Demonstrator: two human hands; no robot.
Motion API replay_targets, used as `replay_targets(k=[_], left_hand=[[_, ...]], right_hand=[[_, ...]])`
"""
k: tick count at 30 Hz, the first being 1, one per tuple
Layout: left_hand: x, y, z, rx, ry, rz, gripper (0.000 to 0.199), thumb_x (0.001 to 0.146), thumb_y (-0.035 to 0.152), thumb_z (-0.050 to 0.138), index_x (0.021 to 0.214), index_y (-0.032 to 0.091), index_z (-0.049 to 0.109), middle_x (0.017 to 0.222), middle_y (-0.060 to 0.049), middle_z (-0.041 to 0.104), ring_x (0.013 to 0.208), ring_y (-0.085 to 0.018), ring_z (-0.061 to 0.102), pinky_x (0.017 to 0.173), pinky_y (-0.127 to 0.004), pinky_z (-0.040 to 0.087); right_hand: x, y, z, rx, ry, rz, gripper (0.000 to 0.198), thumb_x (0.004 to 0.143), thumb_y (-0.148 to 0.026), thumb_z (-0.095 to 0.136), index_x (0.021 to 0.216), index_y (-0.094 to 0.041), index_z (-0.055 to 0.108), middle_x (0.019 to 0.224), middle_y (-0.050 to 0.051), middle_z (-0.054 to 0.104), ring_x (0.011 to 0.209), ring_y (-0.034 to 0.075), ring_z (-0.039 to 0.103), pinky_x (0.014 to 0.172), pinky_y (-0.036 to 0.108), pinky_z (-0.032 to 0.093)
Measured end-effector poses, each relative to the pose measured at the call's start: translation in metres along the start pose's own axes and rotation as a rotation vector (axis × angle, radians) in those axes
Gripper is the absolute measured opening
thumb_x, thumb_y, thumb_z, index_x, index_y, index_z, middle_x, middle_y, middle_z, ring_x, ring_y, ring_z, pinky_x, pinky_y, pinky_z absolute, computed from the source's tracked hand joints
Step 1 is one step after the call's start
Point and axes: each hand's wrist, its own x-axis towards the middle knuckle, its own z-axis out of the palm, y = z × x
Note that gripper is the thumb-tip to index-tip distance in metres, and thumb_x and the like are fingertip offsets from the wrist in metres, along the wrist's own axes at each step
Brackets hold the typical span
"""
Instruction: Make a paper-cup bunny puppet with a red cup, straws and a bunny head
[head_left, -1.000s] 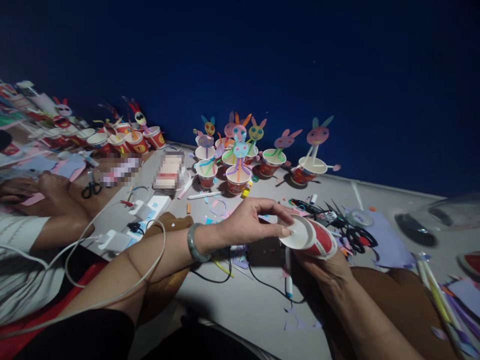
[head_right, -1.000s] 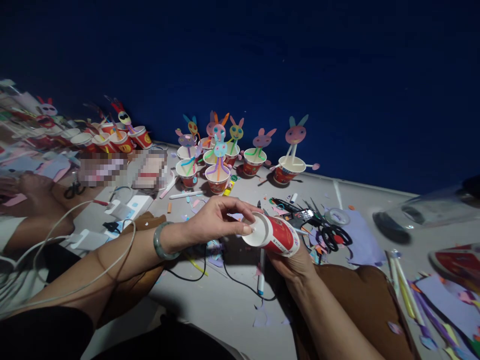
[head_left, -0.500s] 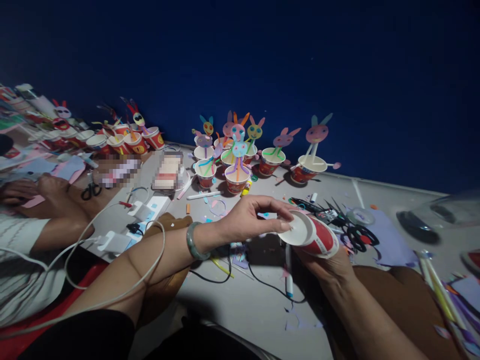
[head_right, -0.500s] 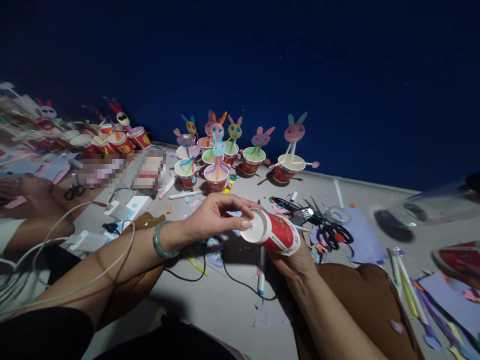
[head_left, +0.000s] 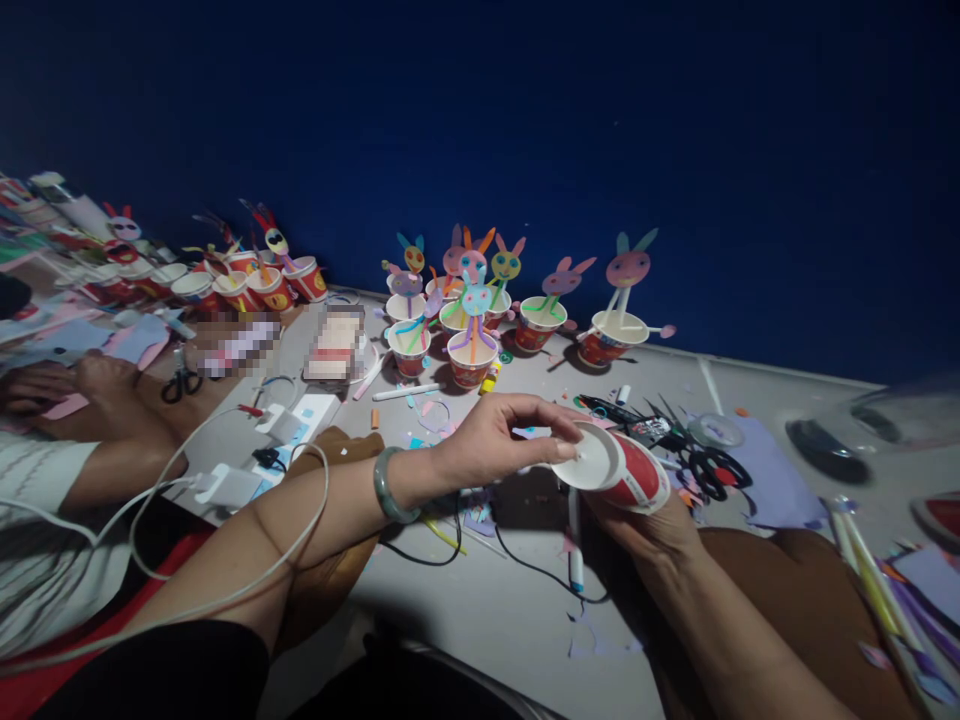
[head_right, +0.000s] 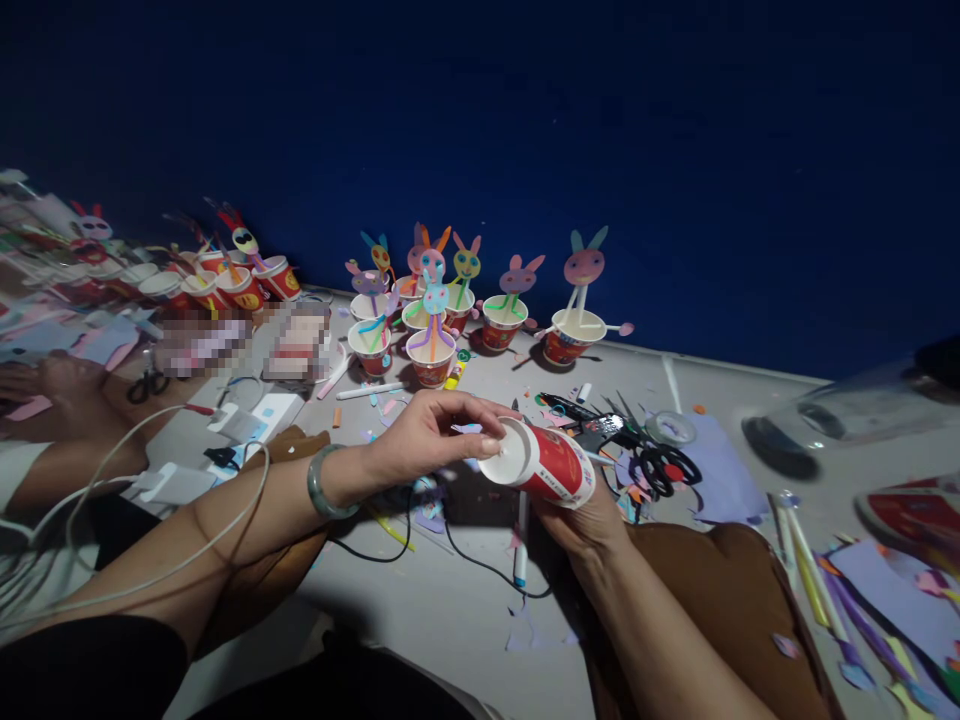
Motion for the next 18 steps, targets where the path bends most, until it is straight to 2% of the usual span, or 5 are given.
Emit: replay_targets(k=[4, 9, 14, 16, 18], left_hand=[[-0.001, 0.0, 0.0, 0.092, 0.076, -0.003, 0.034, 0.076, 0.044, 0.079, 0.089, 0.014, 0.071, 0.103, -0.011, 0.075, 0.098, -0.019, 0.069, 0.092, -0.032, 0.052], [-0.001, 0.001, 0.0, 0.306, 0.096, -0.006, 0.048, 0.062, 0.04, 0.089, 0.093, 0.017, 0.062, 0.109, -0.008, 0.07, 0.095, -0.016, 0.063, 0.083, -0.028, 0.049], [0.011, 0.002, -0.008, 0.052, 0.311, -0.074, 0.042, 0.065, 0.034, 0.084, 0.093, 0.018, 0.057, 0.087, -0.001, 0.064, 0.077, -0.011, 0.06, 0.071, -0.025, 0.049], [0.018, 0.006, -0.013, -0.125, 0.387, -0.086, 0.04, 0.068, 0.039, 0.079, 0.092, 0.019, 0.054, 0.082, 0.001, 0.063, 0.071, -0.011, 0.06, 0.065, -0.025, 0.05], [0.024, 0.009, -0.017, -0.245, 0.453, -0.088, 0.038, 0.069, 0.039, 0.077, 0.092, 0.02, 0.053, 0.079, 0.002, 0.062, 0.07, -0.011, 0.06, 0.063, -0.024, 0.05]], right_hand=[[0.0, -0.002, 0.01, -0.02, -0.044, 0.07, 0.035, 0.051, -0.025, 0.088, 0.08, -0.026, 0.068, 0.078, -0.001, 0.077, 0.093, 0.026, 0.074, 0.085, 0.039, 0.061], [0.003, -0.003, 0.019, -0.14, -0.081, -0.059, 0.038, 0.047, -0.023, 0.089, 0.075, -0.023, 0.063, 0.075, -0.001, 0.073, 0.082, 0.022, 0.071, 0.08, 0.035, 0.058], [0.005, -0.002, 0.004, -0.201, 0.191, -0.348, 0.038, 0.056, -0.03, 0.089, 0.07, -0.023, 0.054, 0.056, -0.01, 0.059, 0.055, 0.011, 0.059, 0.065, 0.025, 0.051], [0.001, 0.0, -0.004, -0.397, 0.29, -0.515, 0.032, 0.066, -0.036, 0.084, 0.076, -0.023, 0.056, 0.061, -0.006, 0.063, 0.059, 0.013, 0.061, 0.066, 0.026, 0.05], [-0.004, 0.002, -0.011, -0.712, 0.295, -0.661, 0.024, 0.074, -0.04, 0.079, 0.081, -0.024, 0.061, 0.071, -0.001, 0.066, 0.066, 0.017, 0.062, 0.069, 0.031, 0.05]])
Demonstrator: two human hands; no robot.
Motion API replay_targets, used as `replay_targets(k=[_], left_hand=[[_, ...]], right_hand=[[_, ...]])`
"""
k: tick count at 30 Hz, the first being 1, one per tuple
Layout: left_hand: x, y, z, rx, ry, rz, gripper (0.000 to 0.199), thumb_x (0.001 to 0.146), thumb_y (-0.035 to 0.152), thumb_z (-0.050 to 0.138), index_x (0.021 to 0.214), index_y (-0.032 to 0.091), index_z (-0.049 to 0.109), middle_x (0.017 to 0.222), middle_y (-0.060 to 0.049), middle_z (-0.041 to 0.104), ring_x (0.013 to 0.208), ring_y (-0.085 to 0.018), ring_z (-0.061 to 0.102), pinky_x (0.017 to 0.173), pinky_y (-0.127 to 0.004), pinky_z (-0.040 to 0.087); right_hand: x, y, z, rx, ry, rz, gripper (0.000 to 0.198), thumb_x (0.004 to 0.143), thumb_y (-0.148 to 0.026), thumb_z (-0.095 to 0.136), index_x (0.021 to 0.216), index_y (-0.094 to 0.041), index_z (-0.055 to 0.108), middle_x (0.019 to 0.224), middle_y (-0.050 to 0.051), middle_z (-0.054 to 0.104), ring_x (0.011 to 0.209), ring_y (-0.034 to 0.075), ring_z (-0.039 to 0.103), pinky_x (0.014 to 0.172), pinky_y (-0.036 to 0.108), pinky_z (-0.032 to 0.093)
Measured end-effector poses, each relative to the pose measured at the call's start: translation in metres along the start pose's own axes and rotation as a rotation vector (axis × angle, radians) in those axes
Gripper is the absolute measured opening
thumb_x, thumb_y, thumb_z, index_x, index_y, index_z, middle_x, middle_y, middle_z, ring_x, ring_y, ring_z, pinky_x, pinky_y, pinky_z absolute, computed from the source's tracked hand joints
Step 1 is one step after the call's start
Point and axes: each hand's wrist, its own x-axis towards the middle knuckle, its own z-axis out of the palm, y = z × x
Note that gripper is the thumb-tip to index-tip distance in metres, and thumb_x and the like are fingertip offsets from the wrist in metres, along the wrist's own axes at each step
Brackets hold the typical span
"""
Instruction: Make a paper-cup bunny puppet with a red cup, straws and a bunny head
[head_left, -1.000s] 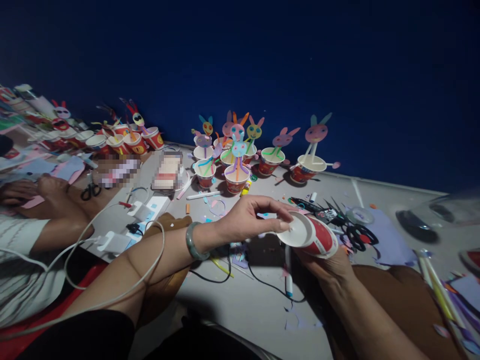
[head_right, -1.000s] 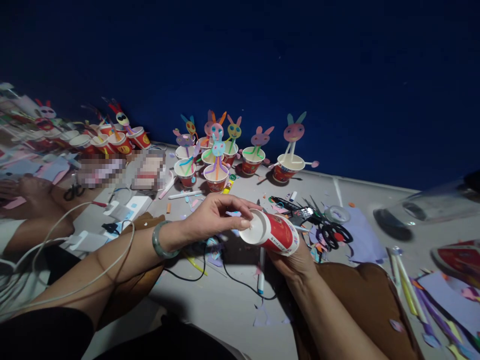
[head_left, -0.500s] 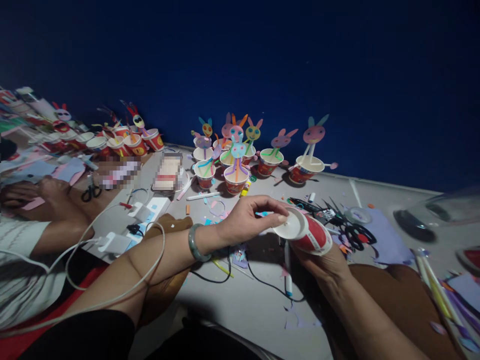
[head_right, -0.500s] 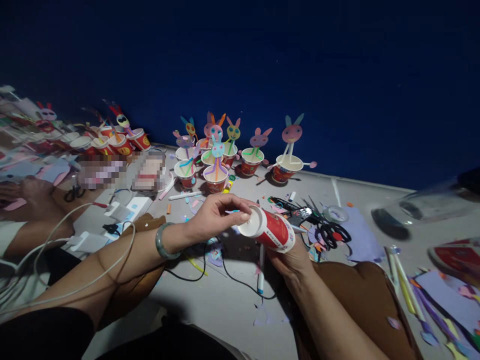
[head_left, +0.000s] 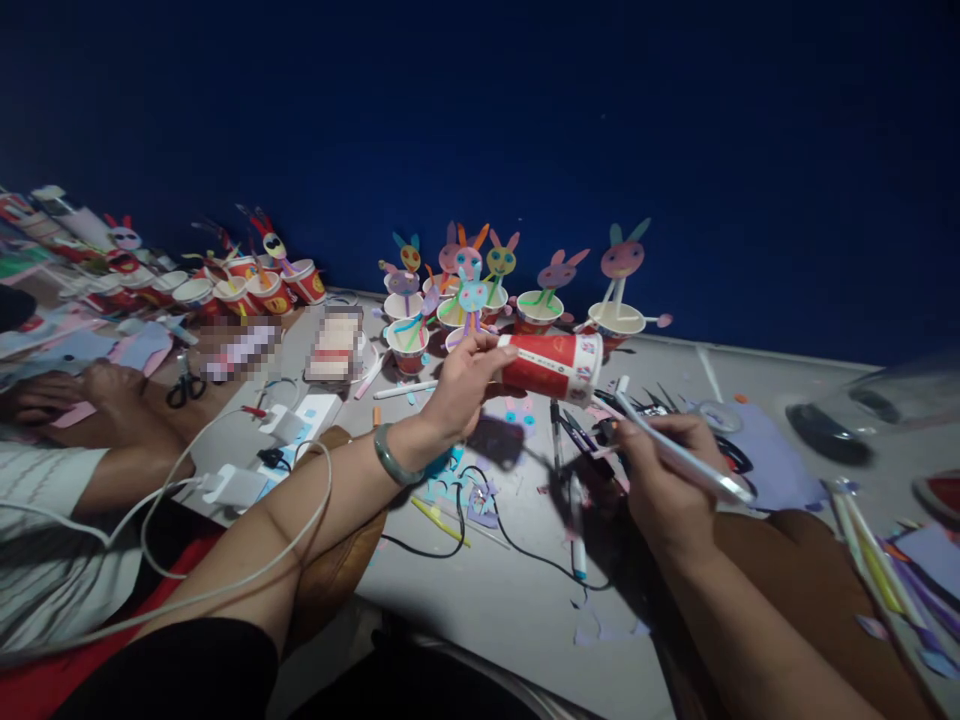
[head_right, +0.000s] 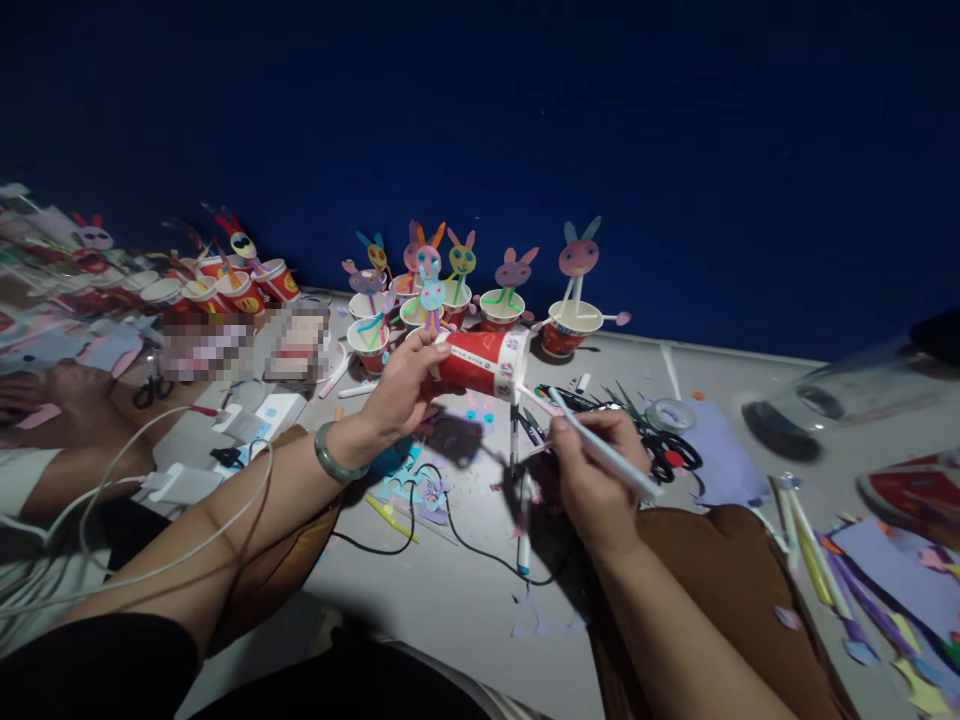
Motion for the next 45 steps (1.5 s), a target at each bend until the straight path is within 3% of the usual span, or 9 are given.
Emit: replay_targets(k=[5, 14, 17, 21, 25, 31, 38, 42, 45], left_hand=[[0.011, 0.003, -0.003, -0.171, 0.062, -0.008, 0.029, 0.072, 0.039, 0.072, 0.09, 0.019, 0.061, 0.08, 0.001, 0.066, 0.07, -0.01, 0.06, 0.061, -0.022, 0.049], [0.017, 0.007, -0.009, -0.329, -0.008, -0.222, 0.022, 0.075, 0.035, 0.065, 0.087, 0.017, 0.065, 0.071, 0.0, 0.069, 0.064, -0.012, 0.062, 0.063, -0.024, 0.052], [0.018, 0.004, -0.011, -0.328, -0.037, -0.211, 0.024, 0.074, 0.034, 0.066, 0.092, 0.018, 0.066, 0.076, 0.0, 0.071, 0.072, -0.014, 0.068, 0.073, -0.027, 0.056], [0.02, 0.0, -0.013, -0.346, -0.109, -0.205, 0.029, 0.073, 0.036, 0.067, 0.095, 0.018, 0.068, 0.078, 0.0, 0.072, 0.083, -0.017, 0.072, 0.087, -0.033, 0.057], [0.019, -0.004, -0.014, -0.34, -0.164, -0.249, 0.031, 0.074, 0.04, 0.067, 0.095, 0.018, 0.07, 0.078, -0.002, 0.073, 0.093, -0.022, 0.072, 0.091, -0.037, 0.056], [0.021, -0.011, -0.015, -0.293, -0.168, -0.243, 0.033, 0.073, 0.047, 0.07, 0.09, 0.018, 0.069, 0.078, -0.003, 0.072, 0.083, -0.02, 0.071, 0.084, -0.035, 0.057], [0.015, -0.007, -0.011, -0.213, -0.112, -0.22, 0.036, 0.072, 0.045, 0.075, 0.095, 0.018, 0.067, 0.079, -0.001, 0.071, 0.08, -0.017, 0.068, 0.079, -0.031, 0.054], [0.01, -0.007, -0.011, 0.033, -0.057, 0.035, 0.048, 0.065, 0.046, 0.084, 0.094, 0.017, 0.058, 0.084, 0.001, 0.066, 0.075, -0.011, 0.063, 0.077, -0.027, 0.051], [0.008, -0.013, -0.014, 0.274, -0.1, 0.401, 0.06, 0.061, 0.043, 0.09, 0.103, 0.018, 0.055, 0.103, -0.004, 0.068, 0.093, -0.015, 0.066, 0.088, -0.031, 0.052]], right_hand=[[-0.008, 0.0, -0.009, -0.43, -0.254, -0.463, 0.02, 0.083, -0.041, 0.063, 0.068, -0.028, 0.058, 0.063, 0.001, 0.061, 0.064, 0.019, 0.057, 0.089, 0.045, 0.048], [-0.017, -0.006, 0.008, -0.969, -0.787, -0.869, 0.022, 0.093, -0.012, 0.051, 0.089, -0.021, 0.071, 0.077, 0.005, 0.072, 0.079, 0.02, 0.061, 0.1, 0.042, 0.035], [-0.011, -0.006, 0.001, -0.954, -0.874, -0.782, 0.021, 0.089, -0.013, 0.057, 0.102, -0.02, 0.071, 0.09, 0.005, 0.077, 0.087, 0.021, 0.066, 0.098, 0.041, 0.034], [0.008, -0.012, -0.014, -1.287, -0.701, -0.511, 0.019, 0.093, -0.024, 0.053, 0.094, -0.016, 0.07, 0.093, 0.011, 0.077, 0.091, 0.029, 0.069, 0.082, 0.041, 0.038], [0.018, -0.013, -0.014, -1.473, -0.825, -0.293, 0.026, 0.095, -0.035, 0.054, 0.097, -0.014, 0.069, 0.097, 0.015, 0.076, 0.092, 0.033, 0.071, 0.076, 0.04, 0.04], [0.018, -0.002, -0.003, -1.506, -0.863, -0.175, 0.025, 0.092, -0.017, 0.049, 0.112, -0.01, 0.062, 0.105, 0.018, 0.074, 0.094, 0.031, 0.073, 0.068, 0.035, 0.042], [0.019, -0.005, -0.002, -1.411, -0.819, -0.065, 0.024, 0.094, -0.021, 0.043, 0.111, -0.01, 0.056, 0.094, 0.018, 0.074, 0.089, 0.032, 0.073, 0.064, 0.034, 0.038], [0.027, -0.005, -0.007, -1.253, -0.614, 0.037, 0.025, 0.092, -0.03, 0.045, 0.11, -0.015, 0.054, 0.076, 0.012, 0.069, 0.07, 0.028, 0.066, 0.059, 0.033, 0.034], [0.032, -0.001, -0.013, -0.818, -0.4, 0.094, 0.013, 0.082, -0.029, 0.05, 0.093, -0.022, 0.05, 0.063, 0.003, 0.058, 0.058, 0.022, 0.055, 0.055, 0.031, 0.032]])
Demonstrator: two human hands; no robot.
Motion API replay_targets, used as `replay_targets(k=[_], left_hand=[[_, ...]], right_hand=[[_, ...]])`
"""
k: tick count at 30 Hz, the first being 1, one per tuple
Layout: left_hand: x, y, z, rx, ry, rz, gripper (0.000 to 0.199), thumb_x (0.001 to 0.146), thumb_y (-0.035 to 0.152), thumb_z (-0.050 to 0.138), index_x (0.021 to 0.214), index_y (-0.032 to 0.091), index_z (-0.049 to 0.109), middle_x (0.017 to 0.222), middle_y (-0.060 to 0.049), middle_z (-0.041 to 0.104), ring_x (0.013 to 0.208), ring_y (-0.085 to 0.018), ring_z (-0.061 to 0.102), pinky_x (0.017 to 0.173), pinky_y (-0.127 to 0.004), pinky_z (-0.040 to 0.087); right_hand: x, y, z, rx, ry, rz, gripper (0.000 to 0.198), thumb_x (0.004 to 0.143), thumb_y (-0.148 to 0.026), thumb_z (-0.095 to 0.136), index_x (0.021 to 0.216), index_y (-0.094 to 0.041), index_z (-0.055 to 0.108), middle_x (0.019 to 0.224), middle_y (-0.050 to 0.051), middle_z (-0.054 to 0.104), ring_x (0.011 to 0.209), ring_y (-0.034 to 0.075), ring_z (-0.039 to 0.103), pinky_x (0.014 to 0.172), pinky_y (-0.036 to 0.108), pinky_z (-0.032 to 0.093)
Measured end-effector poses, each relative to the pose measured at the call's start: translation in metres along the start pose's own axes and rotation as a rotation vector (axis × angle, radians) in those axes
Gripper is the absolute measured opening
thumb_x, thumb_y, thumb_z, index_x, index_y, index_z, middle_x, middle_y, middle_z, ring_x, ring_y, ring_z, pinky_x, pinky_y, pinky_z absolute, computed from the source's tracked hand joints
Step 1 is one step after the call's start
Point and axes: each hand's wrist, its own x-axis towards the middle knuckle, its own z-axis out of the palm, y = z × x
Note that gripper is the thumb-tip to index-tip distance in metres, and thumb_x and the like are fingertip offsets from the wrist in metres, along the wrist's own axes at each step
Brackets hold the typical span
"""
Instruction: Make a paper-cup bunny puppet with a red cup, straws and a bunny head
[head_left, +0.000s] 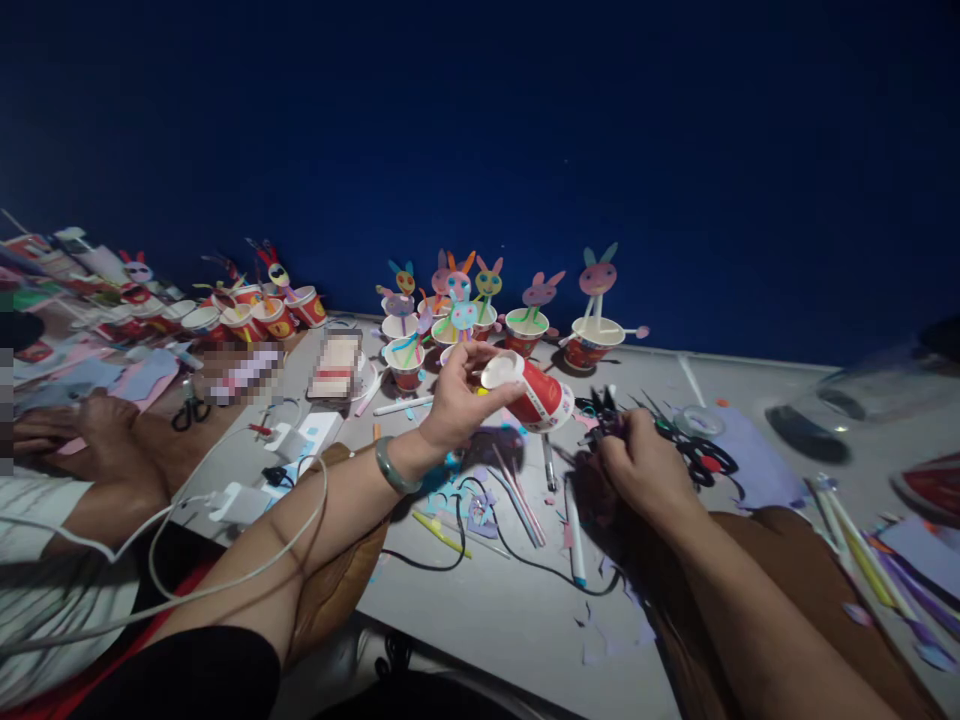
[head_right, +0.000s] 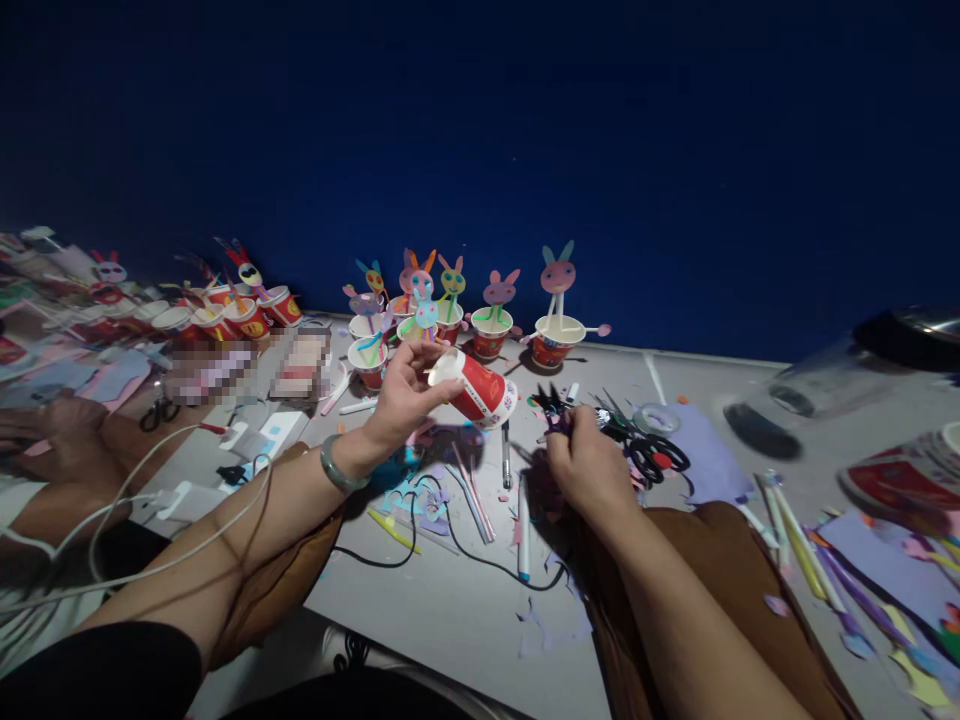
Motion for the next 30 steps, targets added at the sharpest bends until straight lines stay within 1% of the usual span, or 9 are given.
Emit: replay_targets(k=[2, 5, 9, 14, 17, 20, 23, 26, 30], left_hand=[[-0.004, -0.005, -0.001, 0.179, -0.05, 0.207, 0.064, 0.065, 0.041, 0.088, 0.114, 0.02, 0.053, 0.114, -0.008, 0.066, 0.103, -0.018, 0.066, 0.093, -0.035, 0.053], [-0.01, -0.012, -0.001, 0.392, -0.119, 0.425, 0.069, 0.071, 0.041, 0.085, 0.126, 0.021, 0.049, 0.12, -0.01, 0.064, 0.111, -0.022, 0.065, 0.097, -0.04, 0.053], [-0.015, -0.011, 0.0, 0.53, -0.148, 0.637, 0.07, 0.076, 0.045, 0.081, 0.132, 0.021, 0.046, 0.121, -0.011, 0.064, 0.113, -0.023, 0.063, 0.098, -0.041, 0.053], [-0.019, -0.005, 0.005, 0.594, -0.2, 0.813, 0.066, 0.079, 0.045, 0.079, 0.133, 0.02, 0.048, 0.116, -0.01, 0.067, 0.112, -0.023, 0.063, 0.098, -0.042, 0.054], [-0.022, -0.006, 0.009, 0.477, -0.299, 0.648, 0.07, 0.081, 0.047, 0.077, 0.136, 0.02, 0.044, 0.121, -0.012, 0.066, 0.115, -0.023, 0.066, 0.1, -0.041, 0.055], [-0.025, -0.009, 0.011, 0.344, -0.368, 0.392, 0.076, 0.079, 0.051, 0.077, 0.138, 0.019, 0.041, 0.125, -0.014, 0.064, 0.117, -0.024, 0.067, 0.099, -0.038, 0.056], [-0.027, -0.008, 0.011, 0.339, -0.446, 0.344, 0.071, 0.077, 0.048, 0.08, 0.133, 0.019, 0.048, 0.128, -0.014, 0.064, 0.12, -0.025, 0.065, 0.1, -0.039, 0.056], [-0.027, -0.004, 0.01, 0.353, -0.517, 0.347, 0.069, 0.076, 0.047, 0.08, 0.132, 0.018, 0.053, 0.131, -0.015, 0.064, 0.124, -0.027, 0.063, 0.107, -0.043, 0.052], [-0.022, -0.002, 0.009, 0.239, -0.621, 0.244, 0.094, 0.067, 0.05, 0.086, 0.145, 0.019, 0.045, 0.138, -0.017, 0.06, 0.129, -0.031, 0.06, 0.11, -0.046, 0.049]], right_hand=[[0.0, 0.003, -0.001, 0.483, -0.016, -0.007, 0.011, 0.078, -0.028, 0.051, 0.087, -0.025, 0.045, 0.061, -0.002, 0.053, 0.053, 0.018, 0.049, 0.052, 0.03, 0.034], [-0.004, -0.002, -0.002, 1.092, -0.218, 0.027, 0.015, 0.072, -0.023, 0.052, 0.083, -0.027, 0.041, 0.06, -0.005, 0.049, 0.047, 0.014, 0.041, 0.047, 0.028, 0.033], [-0.013, -0.017, -0.001, 1.359, -0.356, 0.074, 0.017, 0.068, -0.024, 0.054, 0.076, -0.026, 0.04, 0.055, -0.007, 0.035, 0.046, 0.011, 0.03, 0.044, 0.025, 0.026], [-0.033, -0.027, 0.008, 1.08, -0.168, -0.079, 0.035, 0.073, -0.035, 0.075, 0.082, -0.026, 0.043, 0.06, -0.009, 0.038, 0.049, 0.009, 0.03, 0.045, 0.024, 0.026], [-0.042, -0.027, 0.014, 0.886, -0.014, -0.245, 0.048, 0.065, -0.027, 0.085, 0.098, -0.026, 0.049, 0.068, -0.008, 0.048, 0.051, 0.009, 0.04, 0.047, 0.024, 0.034], [-0.043, -0.022, 0.019, 0.776, 0.04, -0.356, 0.06, 0.067, -0.028, 0.084, 0.119, -0.025, 0.054, 0.098, 0.003, 0.065, 0.062, 0.013, 0.058, 0.053, 0.027, 0.047], [-0.038, -0.015, 0.023, 0.652, 0.115, -0.402, 0.064, 0.072, -0.031, 0.08, 0.131, -0.025, 0.055, 0.126, 0.011, 0.065, 0.084, 0.02, 0.069, 0.07, 0.034, 0.057], [-0.033, -0.007, 0.024, 0.569, 0.156, -0.443, 0.056, 0.074, -0.035, 0.079, 0.126, -0.024, 0.062, 0.122, 0.011, 0.07, 0.098, 0.026, 0.071, 0.082, 0.038, 0.059], [-0.031, -0.005, 0.02, 0.597, 0.129, -0.505, 0.052, 0.069, -0.035, 0.082, 0.117, -0.023, 0.066, 0.113, 0.01, 0.075, 0.097, 0.028, 0.073, 0.08, 0.037, 0.059]])
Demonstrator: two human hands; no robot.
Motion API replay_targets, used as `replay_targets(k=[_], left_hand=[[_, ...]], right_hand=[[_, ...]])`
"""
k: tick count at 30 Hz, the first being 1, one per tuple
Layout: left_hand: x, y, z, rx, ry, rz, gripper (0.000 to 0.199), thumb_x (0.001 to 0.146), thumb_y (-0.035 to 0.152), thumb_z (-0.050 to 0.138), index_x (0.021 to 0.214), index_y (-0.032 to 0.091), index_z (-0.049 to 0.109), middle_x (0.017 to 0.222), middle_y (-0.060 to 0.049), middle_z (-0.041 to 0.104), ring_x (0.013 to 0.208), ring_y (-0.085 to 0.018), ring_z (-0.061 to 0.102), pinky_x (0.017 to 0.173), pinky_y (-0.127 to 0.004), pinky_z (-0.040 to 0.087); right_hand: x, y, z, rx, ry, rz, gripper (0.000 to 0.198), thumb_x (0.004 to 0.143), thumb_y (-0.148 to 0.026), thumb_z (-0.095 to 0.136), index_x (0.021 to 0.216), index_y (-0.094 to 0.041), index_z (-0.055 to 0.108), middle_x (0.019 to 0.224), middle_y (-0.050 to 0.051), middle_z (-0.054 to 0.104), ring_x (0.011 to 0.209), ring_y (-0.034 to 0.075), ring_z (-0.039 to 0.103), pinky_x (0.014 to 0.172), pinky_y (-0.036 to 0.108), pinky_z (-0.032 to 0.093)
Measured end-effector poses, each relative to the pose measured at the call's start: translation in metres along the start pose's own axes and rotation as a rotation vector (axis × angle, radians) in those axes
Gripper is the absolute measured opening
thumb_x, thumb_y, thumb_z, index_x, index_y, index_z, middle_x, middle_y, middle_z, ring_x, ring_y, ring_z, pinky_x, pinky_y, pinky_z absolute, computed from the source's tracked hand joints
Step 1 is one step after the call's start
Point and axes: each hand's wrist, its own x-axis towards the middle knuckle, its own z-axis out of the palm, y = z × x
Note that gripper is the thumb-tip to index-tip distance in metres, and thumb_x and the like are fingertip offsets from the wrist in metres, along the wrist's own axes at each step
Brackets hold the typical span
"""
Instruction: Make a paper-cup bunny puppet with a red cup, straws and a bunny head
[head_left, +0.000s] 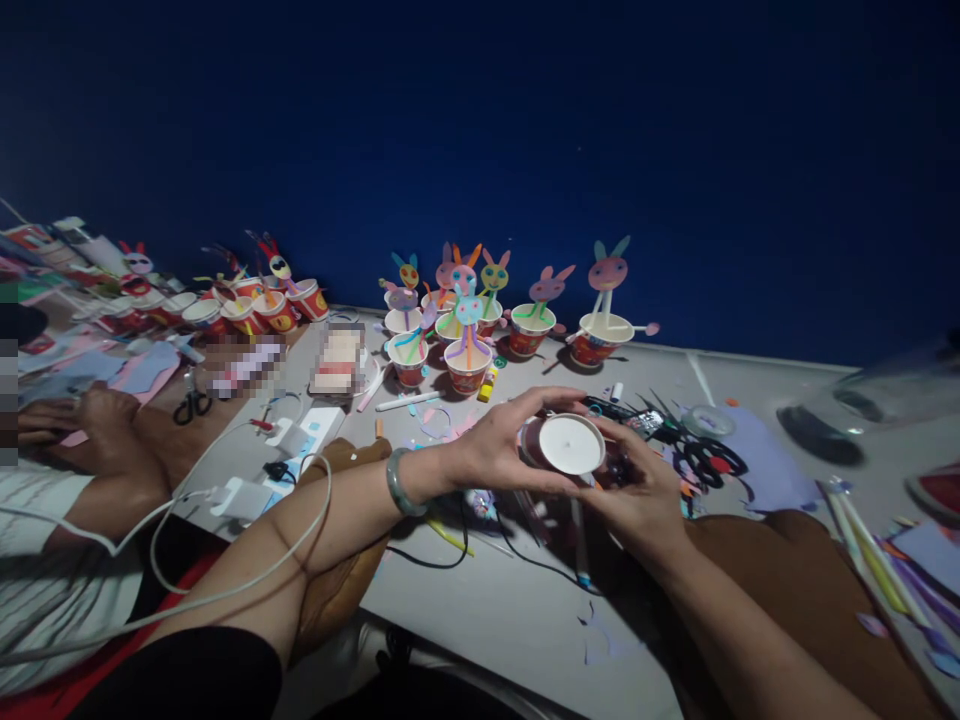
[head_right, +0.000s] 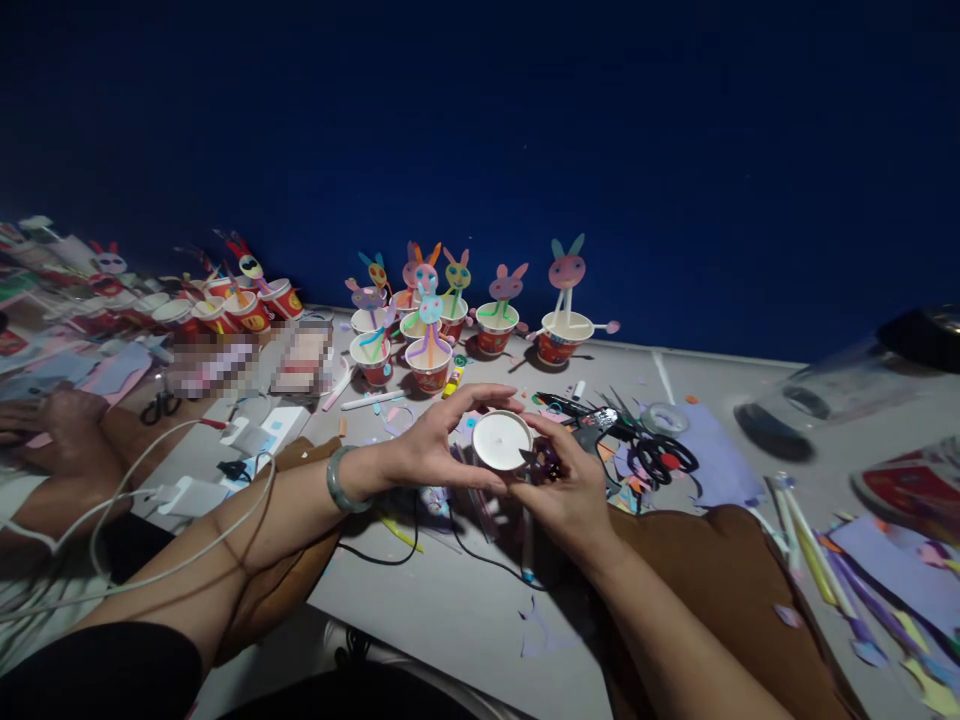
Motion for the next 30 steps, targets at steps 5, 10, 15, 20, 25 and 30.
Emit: replay_targets(k=[5, 10, 15, 20, 25, 30], left_hand=[[0.006, -0.001, -0.004, -0.054, -0.229, -0.141, 0.111, 0.05, 0.055, 0.093, 0.145, 0.019, 0.05, 0.144, -0.017, 0.056, 0.135, -0.035, 0.055, 0.117, -0.049, 0.042], [0.007, 0.002, -0.01, -0.076, -0.281, -0.196, 0.106, 0.052, 0.054, 0.092, 0.144, 0.019, 0.052, 0.142, -0.015, 0.059, 0.131, -0.033, 0.057, 0.115, -0.044, 0.043], [0.008, -0.001, -0.017, 0.004, 0.021, -0.295, 0.088, 0.058, 0.053, 0.089, 0.131, 0.014, 0.058, 0.129, -0.017, 0.065, 0.117, -0.029, 0.065, 0.104, -0.042, 0.049], [0.008, -0.005, -0.023, 0.397, 0.167, -0.082, 0.068, 0.071, 0.048, 0.081, 0.125, 0.016, 0.056, 0.123, -0.015, 0.066, 0.114, -0.028, 0.063, 0.102, -0.044, 0.048], [0.005, -0.011, -0.023, 0.78, 0.148, 0.081, 0.054, 0.077, 0.042, 0.07, 0.122, 0.017, 0.055, 0.116, -0.014, 0.066, 0.11, -0.028, 0.06, 0.103, -0.047, 0.042], [0.003, -0.016, -0.021, 0.872, 0.163, 0.164, 0.043, 0.088, 0.044, 0.055, 0.121, 0.017, 0.056, 0.116, -0.014, 0.066, 0.112, -0.026, 0.058, 0.108, -0.047, 0.038]], right_hand=[[0.002, -0.009, -0.002, 0.155, -0.15, 0.038, 0.048, 0.067, -0.025, 0.078, 0.114, -0.025, 0.068, 0.107, 0.006, 0.076, 0.09, 0.023, 0.072, 0.069, 0.029, 0.057], [0.003, -0.011, -0.001, 0.227, -0.265, 0.171, 0.046, 0.067, -0.027, 0.08, 0.112, -0.023, 0.068, 0.1, 0.005, 0.072, 0.083, 0.021, 0.068, 0.064, 0.026, 0.054], [0.005, -0.014, 0.0, 0.383, -0.098, 0.326, 0.045, 0.085, -0.05, 0.07, 0.121, -0.024, 0.061, 0.071, -0.002, 0.054, 0.059, 0.014, 0.052, 0.052, 0.026, 0.043], [0.001, -0.027, -0.004, 0.39, -0.028, 0.349, 0.03, 0.095, -0.052, 0.057, 0.096, -0.023, 0.066, 0.059, -0.003, 0.047, 0.05, 0.013, 0.044, 0.047, 0.028, 0.033], [-0.004, -0.037, -0.005, 0.387, -0.166, 0.4, 0.032, 0.095, -0.053, 0.056, 0.099, -0.022, 0.065, 0.051, -0.006, 0.043, 0.042, 0.011, 0.037, 0.043, 0.028, 0.029], [-0.004, -0.039, -0.002, 0.49, -0.327, 0.513, 0.042, 0.09, -0.058, 0.061, 0.11, -0.021, 0.057, 0.05, -0.009, 0.038, 0.041, 0.008, 0.029, 0.039, 0.023, 0.017]])
